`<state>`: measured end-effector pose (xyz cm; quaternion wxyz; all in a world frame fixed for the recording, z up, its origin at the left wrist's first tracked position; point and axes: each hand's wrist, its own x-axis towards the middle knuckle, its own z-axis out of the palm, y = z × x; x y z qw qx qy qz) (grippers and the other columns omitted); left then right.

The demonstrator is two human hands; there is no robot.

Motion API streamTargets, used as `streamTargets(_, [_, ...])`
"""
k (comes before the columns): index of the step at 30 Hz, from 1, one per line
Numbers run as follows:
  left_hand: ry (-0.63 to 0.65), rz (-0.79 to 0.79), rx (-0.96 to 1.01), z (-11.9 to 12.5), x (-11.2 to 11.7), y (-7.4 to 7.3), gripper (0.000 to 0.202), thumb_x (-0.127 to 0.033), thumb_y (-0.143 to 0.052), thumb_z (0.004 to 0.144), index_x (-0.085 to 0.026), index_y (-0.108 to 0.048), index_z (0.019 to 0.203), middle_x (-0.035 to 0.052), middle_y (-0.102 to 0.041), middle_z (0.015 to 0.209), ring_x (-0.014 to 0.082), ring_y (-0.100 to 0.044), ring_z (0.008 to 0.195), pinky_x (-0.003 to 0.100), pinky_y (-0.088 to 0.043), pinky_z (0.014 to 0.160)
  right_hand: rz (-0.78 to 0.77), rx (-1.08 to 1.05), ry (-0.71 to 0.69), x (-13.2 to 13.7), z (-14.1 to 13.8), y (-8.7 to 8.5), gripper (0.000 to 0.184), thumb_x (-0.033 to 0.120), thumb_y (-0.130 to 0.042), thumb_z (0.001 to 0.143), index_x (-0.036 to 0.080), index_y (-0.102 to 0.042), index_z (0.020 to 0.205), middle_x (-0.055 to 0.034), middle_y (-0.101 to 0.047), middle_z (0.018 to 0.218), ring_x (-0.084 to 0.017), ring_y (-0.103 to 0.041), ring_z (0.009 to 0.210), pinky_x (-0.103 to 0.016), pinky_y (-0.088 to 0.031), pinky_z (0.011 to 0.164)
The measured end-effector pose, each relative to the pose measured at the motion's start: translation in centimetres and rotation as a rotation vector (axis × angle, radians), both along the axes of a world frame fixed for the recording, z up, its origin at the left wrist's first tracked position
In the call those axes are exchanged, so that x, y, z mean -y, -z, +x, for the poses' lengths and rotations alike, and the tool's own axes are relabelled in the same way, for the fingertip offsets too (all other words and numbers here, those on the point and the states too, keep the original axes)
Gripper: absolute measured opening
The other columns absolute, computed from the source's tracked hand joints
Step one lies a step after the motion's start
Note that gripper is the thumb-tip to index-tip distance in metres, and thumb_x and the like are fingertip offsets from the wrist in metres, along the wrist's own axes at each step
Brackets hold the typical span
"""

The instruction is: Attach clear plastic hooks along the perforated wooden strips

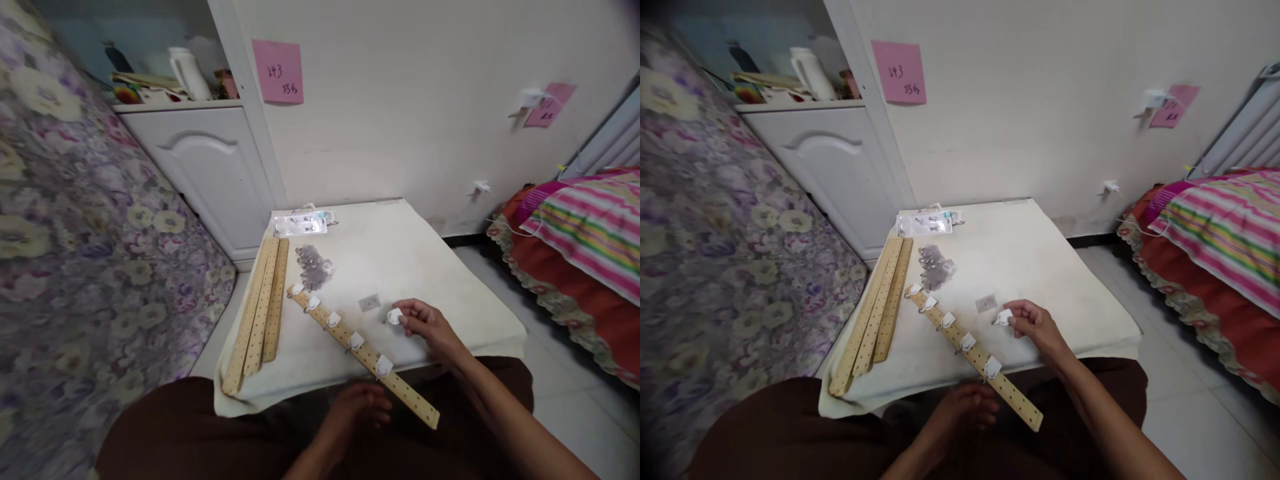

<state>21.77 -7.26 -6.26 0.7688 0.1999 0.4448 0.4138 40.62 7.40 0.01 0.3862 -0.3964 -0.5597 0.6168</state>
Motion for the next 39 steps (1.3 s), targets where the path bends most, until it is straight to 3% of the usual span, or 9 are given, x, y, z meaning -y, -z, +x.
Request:
streamTargets(4, [0.113,0.007,0.050,1.0,-0.4,-0.7,0.037,-0.029,-0.072,0.065,-0.013,-0.067,0.098,0.0123,-0.071,0.099,0.0213,-0.068,0.085,0.030,-0.046,0.076,-0.131,0.023,-0.130,3.6,2.7,0.7,0.029,0.033,-0.069,0.076,0.019,-0.066,0.102,0.0022,-0.057,0.074,-0.007,-0.045,0.056,-0.020,-0.036,0.051])
streamTargets(11, [0.300,0.145,0.218,2.8,-1.2,-0.9,0.052,-0.027,-0.074,0.062,-0.011,-0.065,0.111,0.0152,-0.069,0.107,0.0272,-0.064,0.100,0.039,-0.036,0.099,-0.177,0.049,-0.158,7.7,4.4,1.7,0.031,0.039,-0.068,0.076,0.019,-0.062,0.099,0.0006,-0.059,0.075,-0.011,-0.050,0.062,-0.021,-0.036,0.051])
streamTargets(18, [0.308,0.140,0.191,3.5,-1.3,-1.4,0.049,-0.027,-0.072,0.064,-0.011,-0.066,0.110,0.0133,-0.069,0.107,0.0283,-0.064,0.101,0.042,-0.034,0.101,-0.125,0.063,-0.174,8.2,4.4,1.9,0.025,0.039,-0.065,0.078,0.017,-0.062,0.091,-0.0021,-0.063,0.079,-0.015,-0.056,0.071,-0.027,-0.043,0.065])
streamTargets(25, [0.280,0.140,0.203,3.8,-1.3,-1.9,0.044,-0.027,-0.072,0.065,-0.010,-0.068,0.106,0.0141,-0.070,0.103,0.0280,-0.065,0.097,0.042,-0.037,0.098,-0.109,0.085,-0.172,8.3,4.7,2.1,0.024,0.037,-0.065,0.079,0.017,-0.062,0.092,-0.0016,-0.063,0.080,-0.015,-0.056,0.072,-0.027,-0.043,0.066])
streamTargets(39, [0.265,0.107,0.149,3.8,-1.3,-1.5,0.047,-0.038,-0.075,0.064,-0.012,-0.069,0.103,0.0130,-0.070,0.102,0.0292,-0.066,0.094,0.044,-0.038,0.098,-0.093,0.149,-0.160,8.6,4.4,1.9,0.026,0.040,-0.065,0.076,0.018,-0.063,0.090,-0.0007,-0.060,0.074,-0.016,-0.053,0.068,-0.027,-0.041,0.063])
